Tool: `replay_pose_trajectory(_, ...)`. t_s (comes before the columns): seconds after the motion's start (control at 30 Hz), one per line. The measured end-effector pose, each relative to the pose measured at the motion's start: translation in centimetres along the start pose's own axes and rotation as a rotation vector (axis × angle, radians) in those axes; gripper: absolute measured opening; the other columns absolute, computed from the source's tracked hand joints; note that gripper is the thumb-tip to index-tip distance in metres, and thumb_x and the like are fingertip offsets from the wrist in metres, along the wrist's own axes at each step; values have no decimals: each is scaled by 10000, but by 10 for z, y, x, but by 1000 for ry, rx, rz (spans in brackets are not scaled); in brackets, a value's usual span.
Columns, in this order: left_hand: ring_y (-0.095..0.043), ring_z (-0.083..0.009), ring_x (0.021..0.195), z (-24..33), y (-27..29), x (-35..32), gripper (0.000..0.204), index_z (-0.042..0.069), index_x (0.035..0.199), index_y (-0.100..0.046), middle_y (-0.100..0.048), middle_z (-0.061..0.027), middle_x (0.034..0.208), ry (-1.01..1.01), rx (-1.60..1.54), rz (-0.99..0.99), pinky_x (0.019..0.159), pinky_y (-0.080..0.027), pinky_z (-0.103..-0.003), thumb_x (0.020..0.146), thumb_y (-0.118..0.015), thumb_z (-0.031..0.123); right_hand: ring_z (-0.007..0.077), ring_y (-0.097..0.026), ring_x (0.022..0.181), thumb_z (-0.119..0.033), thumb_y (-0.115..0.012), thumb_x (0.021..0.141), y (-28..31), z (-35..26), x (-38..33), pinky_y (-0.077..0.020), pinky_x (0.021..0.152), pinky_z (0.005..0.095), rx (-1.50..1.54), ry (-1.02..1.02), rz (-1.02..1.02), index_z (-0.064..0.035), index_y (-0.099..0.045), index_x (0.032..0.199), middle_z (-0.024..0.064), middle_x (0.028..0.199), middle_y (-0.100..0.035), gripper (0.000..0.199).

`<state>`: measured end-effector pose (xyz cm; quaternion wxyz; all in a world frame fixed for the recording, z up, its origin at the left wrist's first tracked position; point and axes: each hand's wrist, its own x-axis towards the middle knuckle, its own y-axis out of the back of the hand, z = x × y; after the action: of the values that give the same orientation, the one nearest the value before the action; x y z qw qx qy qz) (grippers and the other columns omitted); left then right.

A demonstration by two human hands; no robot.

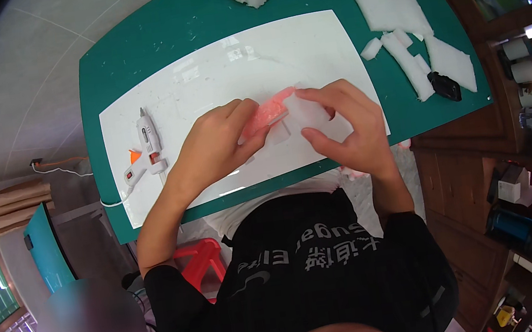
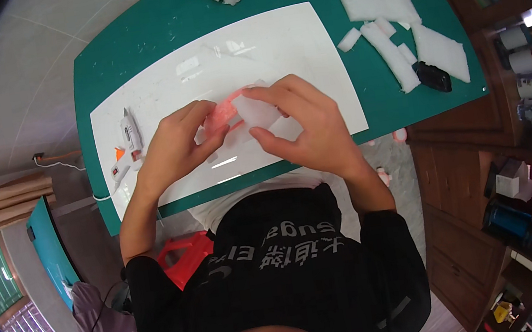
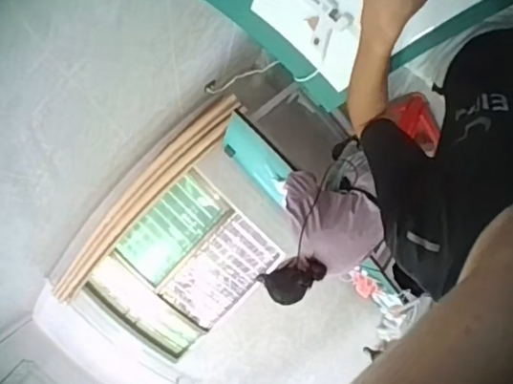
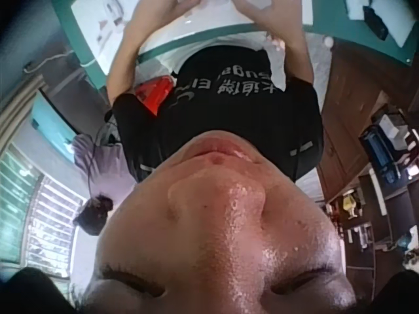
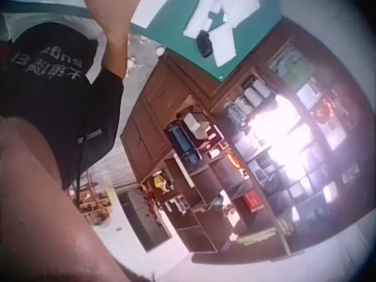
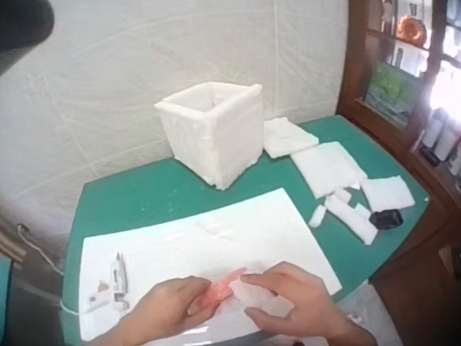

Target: Using a hot glue gun to attach small white foam blocks to a pink circular foam ring.

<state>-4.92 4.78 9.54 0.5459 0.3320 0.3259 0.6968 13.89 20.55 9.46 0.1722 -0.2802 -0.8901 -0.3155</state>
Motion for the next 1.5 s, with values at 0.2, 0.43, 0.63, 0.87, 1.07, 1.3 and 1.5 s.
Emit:
replay_pose_trajectory(0.2,-601,-373,702,0,-6,0,261,7,873,-544,-595,-172,770,-74,-18,85,630,-479,-447,858,-707,211,254,-641,816,-79,-795,735,-16,0,-2,-539,717,329,-77,-22,-47,-48,-692,1136,111,962,-646,415)
replay_pose_trajectory(0.43,-600,-377,719,-4,-7,1,250,6,880,-546,-593,-176,761,-71,-16,77,654,-476,-453,874,-690,211,246,-617,813,-32,-796,706,-28,7,-3,-521,716,329,-177,108,15,-36,-710,1109,94,936,-636,412)
replay_pose_trajectory(0.63,-598,-382,721,-5,-6,3,252,4,878,-549,-592,-179,760,-98,-11,72,658,-477,-456,872,-688,214,262,-615,845,-32,-797,706,-28,7,-2,-521,733,335,-207,112,-3,-34,-712,1116,104,939,-628,419)
replay_pose_trajectory(0.87,-599,-386,725,-7,-6,2,245,4,880,-548,-595,-183,764,-78,-38,83,664,-479,-462,870,-684,208,265,-610,857,-38,-794,716,-30,6,-1,-519,742,340,-227,128,-23,-36,-711,1130,107,960,-626,423)
replay_pose_trajectory(1.07,-602,-396,736,-4,-9,6,240,-1,924,-567,-598,-187,770,-84,-92,133,666,-488,-466,871,-684,202,269,-608,875,-55,-797,730,-32,3,-2,-518,758,346,-219,122,-37,-42,-700,1158,110,992,-625,439)
replay_pose_trajectory(1.3,-652,-414,746,-1,-7,9,247,8,1046,-618,-678,-219,806,20,-174,-25,674,-518,-459,885,-665,190,263,-572,848,-88,-808,724,-33,-2,-7,-493,717,345,-284,137,-12,-57,-712,1138,85,985,-616,427)
replay_pose_trajectory(1.5,-654,-418,724,-3,-9,9,259,14,1082,-627,-677,-223,777,24,-149,-19,659,-520,-460,891,-653,187,251,-549,836,-104,-809,718,-35,1,-8,-477,705,343,-368,189,14,-67,-719,1124,64,976,-620,417)
